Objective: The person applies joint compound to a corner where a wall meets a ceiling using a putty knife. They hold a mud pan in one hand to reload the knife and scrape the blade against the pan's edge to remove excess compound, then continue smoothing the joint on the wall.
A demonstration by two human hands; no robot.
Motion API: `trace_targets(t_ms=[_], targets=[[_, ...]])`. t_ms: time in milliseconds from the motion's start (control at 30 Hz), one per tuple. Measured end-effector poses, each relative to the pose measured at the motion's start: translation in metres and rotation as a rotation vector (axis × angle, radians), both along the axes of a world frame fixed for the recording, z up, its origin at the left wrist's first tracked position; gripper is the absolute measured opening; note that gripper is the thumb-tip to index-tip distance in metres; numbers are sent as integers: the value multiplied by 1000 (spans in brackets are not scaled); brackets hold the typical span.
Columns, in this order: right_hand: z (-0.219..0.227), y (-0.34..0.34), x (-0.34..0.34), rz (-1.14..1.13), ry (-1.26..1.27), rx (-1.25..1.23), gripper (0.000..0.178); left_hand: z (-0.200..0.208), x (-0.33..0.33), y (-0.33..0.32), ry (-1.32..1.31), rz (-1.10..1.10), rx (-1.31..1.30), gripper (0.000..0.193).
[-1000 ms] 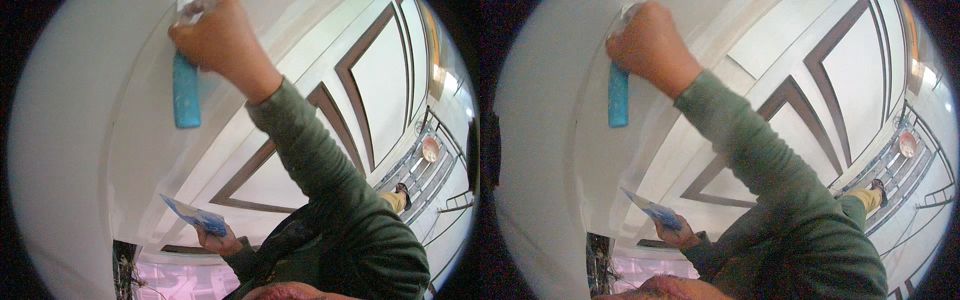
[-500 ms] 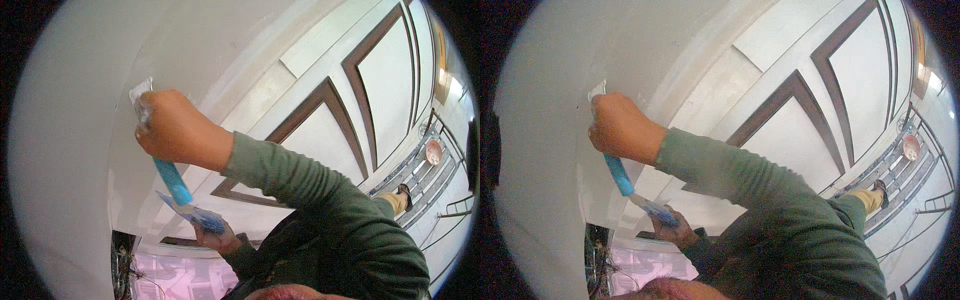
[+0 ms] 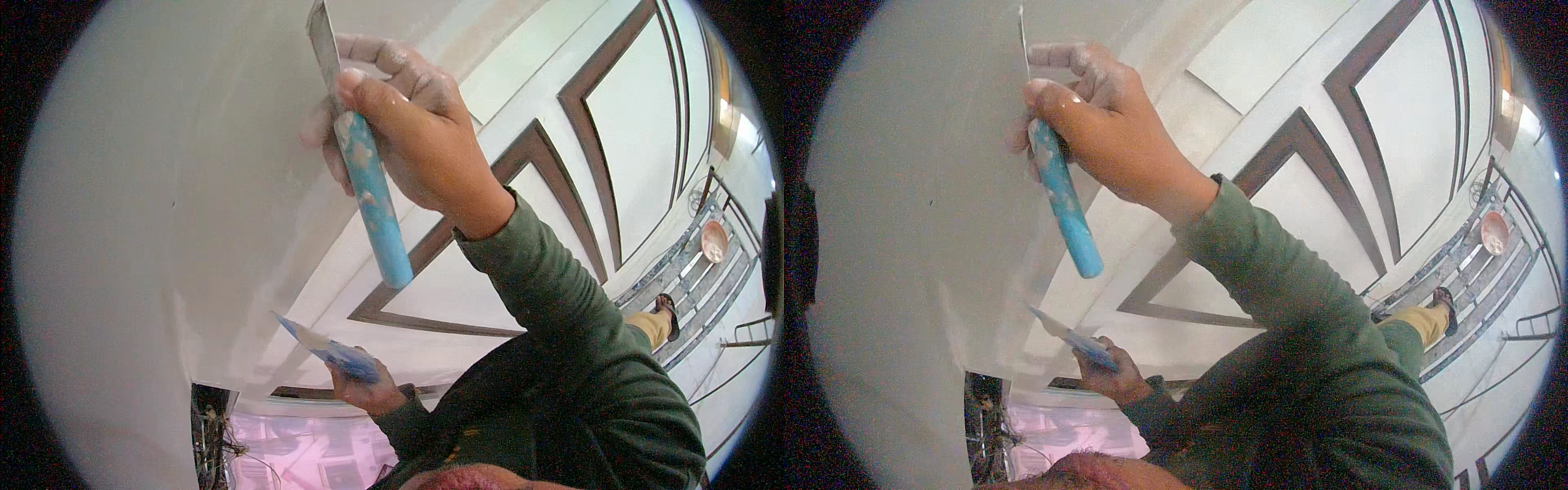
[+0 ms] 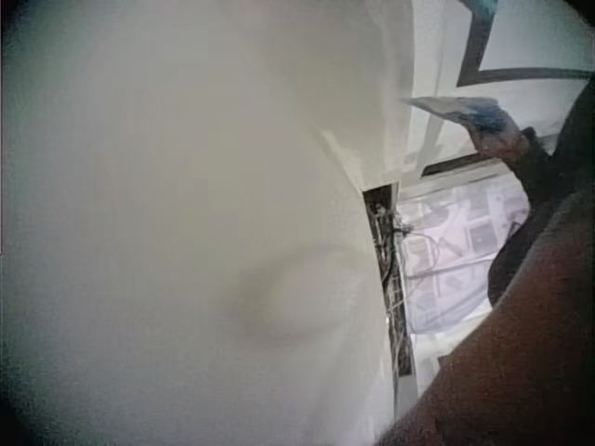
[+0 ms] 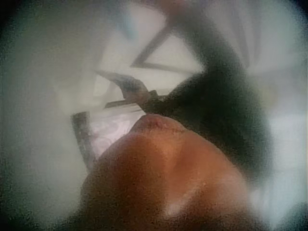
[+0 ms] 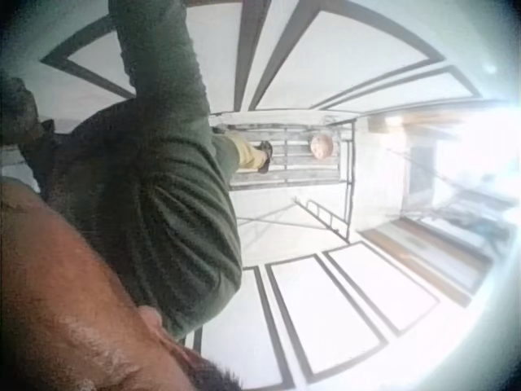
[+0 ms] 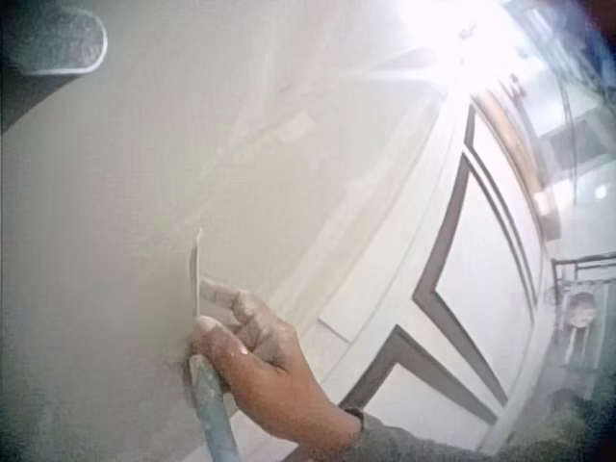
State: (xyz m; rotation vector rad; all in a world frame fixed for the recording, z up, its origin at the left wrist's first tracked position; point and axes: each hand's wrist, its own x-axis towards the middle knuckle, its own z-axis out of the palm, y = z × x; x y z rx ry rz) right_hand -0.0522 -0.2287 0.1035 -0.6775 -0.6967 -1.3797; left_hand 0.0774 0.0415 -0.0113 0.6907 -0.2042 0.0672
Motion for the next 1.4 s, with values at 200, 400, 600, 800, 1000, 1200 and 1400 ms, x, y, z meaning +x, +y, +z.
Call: trace_targets(t_ms=[200,400,600,800,1000,1200,1400], targets=[[-18,7,-13,148,95,-44,40,-12,7,11,-7,-265,-167,23],[-67,0,-24,198,260,-150,36,-26,-1,3,-102,-528,-227,20],[-131,-22,-40,188,490,-272,30,-46,-24,-31,-110,-678,-338,17],[-147,-52,-67,331,688,-261,20,-69,-52,-81,-53,-560,-348,20],[-157,-57,-69,98,845,-435,17,-74,-86,-105,30,-400,-427,20],[-173,-58,-56,107,948,-643,23,-96,-101,-87,74,-157,-426,21],[-135,-47,-36,-130,909,-891,50,-167,-104,-16,6,149,-399,31]])
